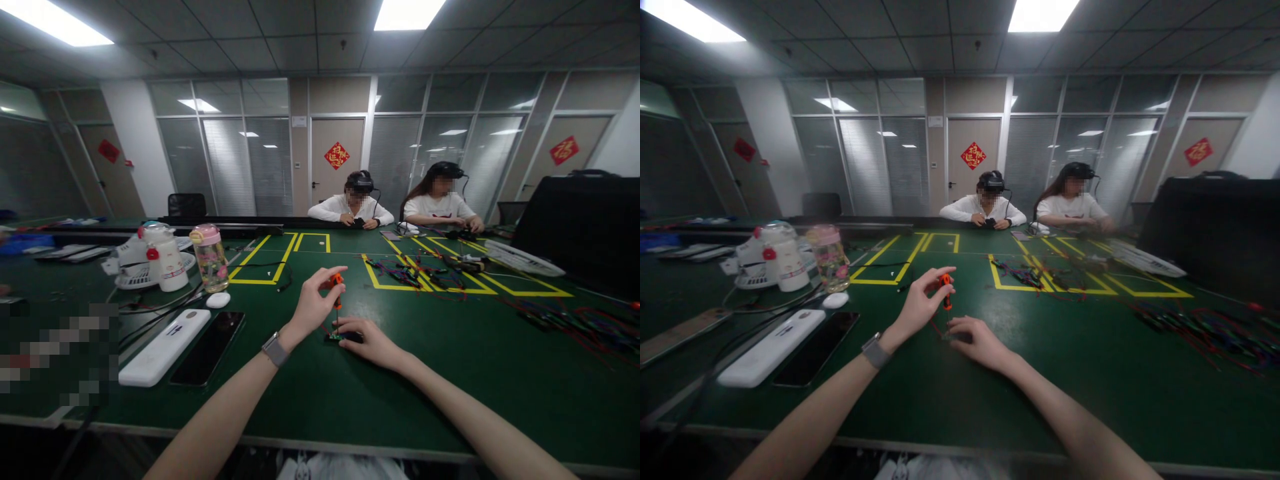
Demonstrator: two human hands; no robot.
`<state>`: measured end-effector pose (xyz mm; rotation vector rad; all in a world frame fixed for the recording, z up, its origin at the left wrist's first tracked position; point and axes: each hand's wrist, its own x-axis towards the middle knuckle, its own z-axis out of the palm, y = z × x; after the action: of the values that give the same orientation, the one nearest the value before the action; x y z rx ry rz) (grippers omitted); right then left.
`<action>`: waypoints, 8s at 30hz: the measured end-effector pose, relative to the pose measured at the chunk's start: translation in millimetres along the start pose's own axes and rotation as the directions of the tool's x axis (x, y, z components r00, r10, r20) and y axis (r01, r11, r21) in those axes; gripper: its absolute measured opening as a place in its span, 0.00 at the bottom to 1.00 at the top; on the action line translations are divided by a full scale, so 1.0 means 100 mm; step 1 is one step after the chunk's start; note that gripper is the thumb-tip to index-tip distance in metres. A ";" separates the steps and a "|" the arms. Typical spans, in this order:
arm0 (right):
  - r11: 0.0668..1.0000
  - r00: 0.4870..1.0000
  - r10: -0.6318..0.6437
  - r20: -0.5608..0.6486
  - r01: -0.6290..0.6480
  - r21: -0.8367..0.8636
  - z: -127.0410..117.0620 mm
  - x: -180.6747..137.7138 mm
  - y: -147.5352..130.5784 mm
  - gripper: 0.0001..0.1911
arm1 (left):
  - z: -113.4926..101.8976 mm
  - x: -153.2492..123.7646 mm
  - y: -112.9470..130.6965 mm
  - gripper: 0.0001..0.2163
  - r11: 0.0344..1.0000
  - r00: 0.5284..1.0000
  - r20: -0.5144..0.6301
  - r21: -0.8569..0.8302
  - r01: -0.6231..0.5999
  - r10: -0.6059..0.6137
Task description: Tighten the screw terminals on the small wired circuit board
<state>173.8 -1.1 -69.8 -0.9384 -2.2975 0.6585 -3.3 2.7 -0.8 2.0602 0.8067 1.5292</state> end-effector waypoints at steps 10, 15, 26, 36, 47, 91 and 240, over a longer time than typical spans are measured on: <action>0.995 0.992 0.018 -0.125 -0.029 -0.090 0.04 0.00 0.00 0.06 | 0.02 -0.05 0.10 0.18 0.944 0.972 0.088 0.236 -0.231 0.216; 0.991 0.994 0.039 -0.102 -0.051 -0.121 0.03 -0.01 -0.02 0.06 | 0.05 -0.06 0.02 0.15 0.934 0.978 -0.094 0.327 -0.144 0.184; 0.989 0.996 0.026 -0.091 -0.039 -0.146 0.03 -0.02 0.01 0.06 | 0.08 -0.08 0.07 0.19 0.995 0.996 0.028 0.058 -0.084 0.082; 0.986 0.996 0.015 -0.086 -0.029 -0.165 0.00 -0.03 -0.04 0.05 | 0.05 -0.07 0.09 0.15 0.973 0.989 -0.084 0.209 -0.101 0.120; 0.979 0.998 0.008 -0.070 -0.022 -0.203 0.01 -0.02 -0.05 0.06 | 0.05 -0.03 0.05 0.09 0.999 0.983 -0.184 0.048 0.001 0.008; 0.993 0.995 0.055 -0.081 -0.063 -0.102 0.05 0.01 -0.03 0.05 | 0.01 -0.01 -0.01 0.17 0.979 0.993 -0.094 0.196 -0.053 0.072; 0.997 0.996 0.046 -0.070 -0.050 -0.058 0.03 -0.01 0.02 0.05 | -0.09 0.08 0.11 0.16 0.913 0.972 0.140 -0.341 0.225 -0.187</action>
<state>173.4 -1.4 -73.0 -1.0313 -2.2512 0.5712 -8.2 -0.2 14.8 1.7154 0.6307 1.3275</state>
